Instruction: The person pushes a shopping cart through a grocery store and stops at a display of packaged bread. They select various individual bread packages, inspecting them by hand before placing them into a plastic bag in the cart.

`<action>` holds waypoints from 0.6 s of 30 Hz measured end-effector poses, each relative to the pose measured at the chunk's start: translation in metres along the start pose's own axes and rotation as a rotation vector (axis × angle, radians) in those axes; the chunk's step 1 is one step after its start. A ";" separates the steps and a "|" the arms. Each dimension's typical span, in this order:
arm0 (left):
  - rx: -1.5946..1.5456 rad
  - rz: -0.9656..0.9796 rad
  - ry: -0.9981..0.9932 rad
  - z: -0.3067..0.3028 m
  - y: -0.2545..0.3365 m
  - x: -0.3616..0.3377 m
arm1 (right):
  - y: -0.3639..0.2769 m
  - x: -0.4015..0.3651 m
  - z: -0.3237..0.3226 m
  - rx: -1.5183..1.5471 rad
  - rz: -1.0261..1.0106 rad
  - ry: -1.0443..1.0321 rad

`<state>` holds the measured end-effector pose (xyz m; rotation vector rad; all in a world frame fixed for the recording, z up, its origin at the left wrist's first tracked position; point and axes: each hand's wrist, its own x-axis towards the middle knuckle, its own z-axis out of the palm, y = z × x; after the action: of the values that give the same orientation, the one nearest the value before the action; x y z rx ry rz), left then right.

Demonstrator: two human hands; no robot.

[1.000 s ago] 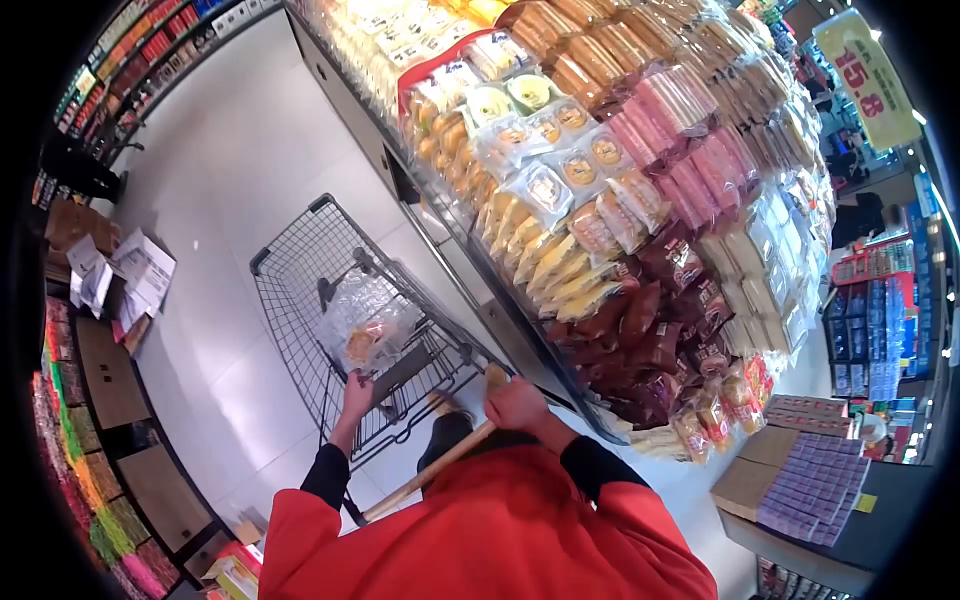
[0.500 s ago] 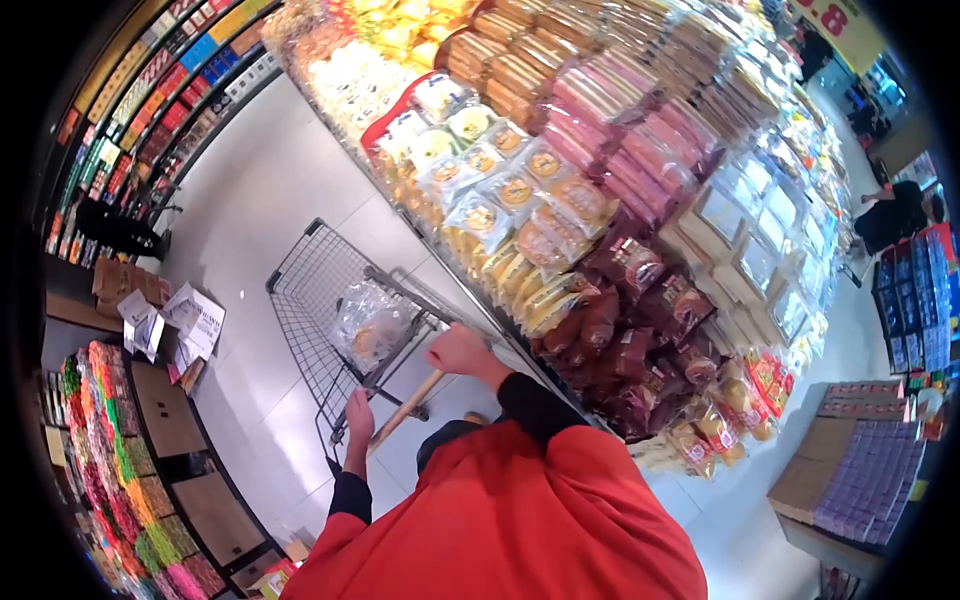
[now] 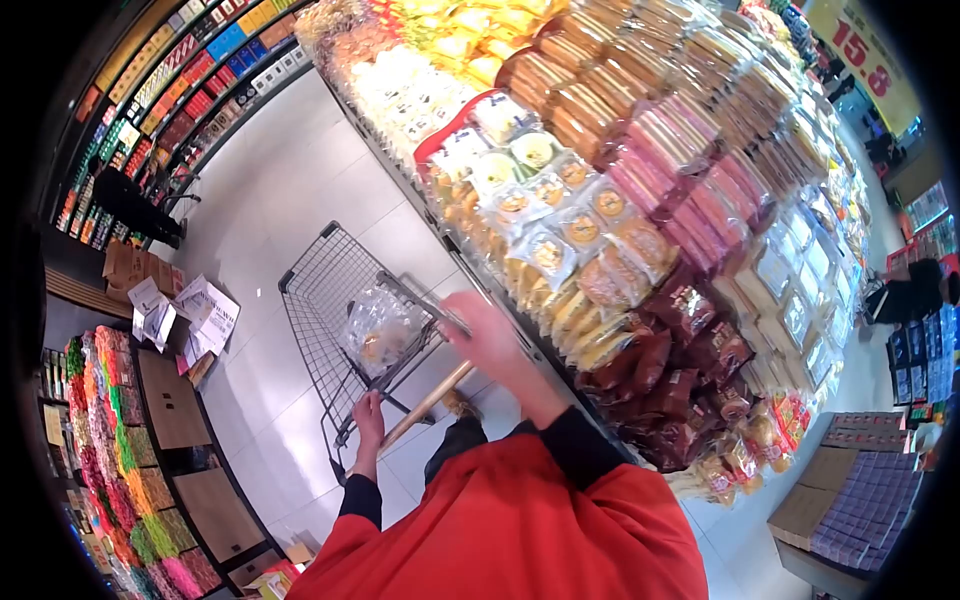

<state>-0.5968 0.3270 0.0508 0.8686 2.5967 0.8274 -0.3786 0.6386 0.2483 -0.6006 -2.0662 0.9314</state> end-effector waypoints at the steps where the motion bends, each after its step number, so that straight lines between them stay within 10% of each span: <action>1: -0.011 0.030 0.017 -0.003 -0.003 0.003 | -0.006 0.017 -0.013 -0.149 -0.023 0.091; 11: -0.065 0.012 -0.070 -0.016 -0.020 0.034 | 0.052 0.096 -0.056 -0.922 0.306 0.141; 18: -0.166 0.099 -0.194 -0.027 -0.032 0.043 | 0.066 0.105 -0.049 -0.901 0.443 0.076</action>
<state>-0.6569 0.3210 0.0495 0.9819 2.2990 0.9210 -0.3942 0.7692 0.2662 -1.5748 -2.2637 0.1229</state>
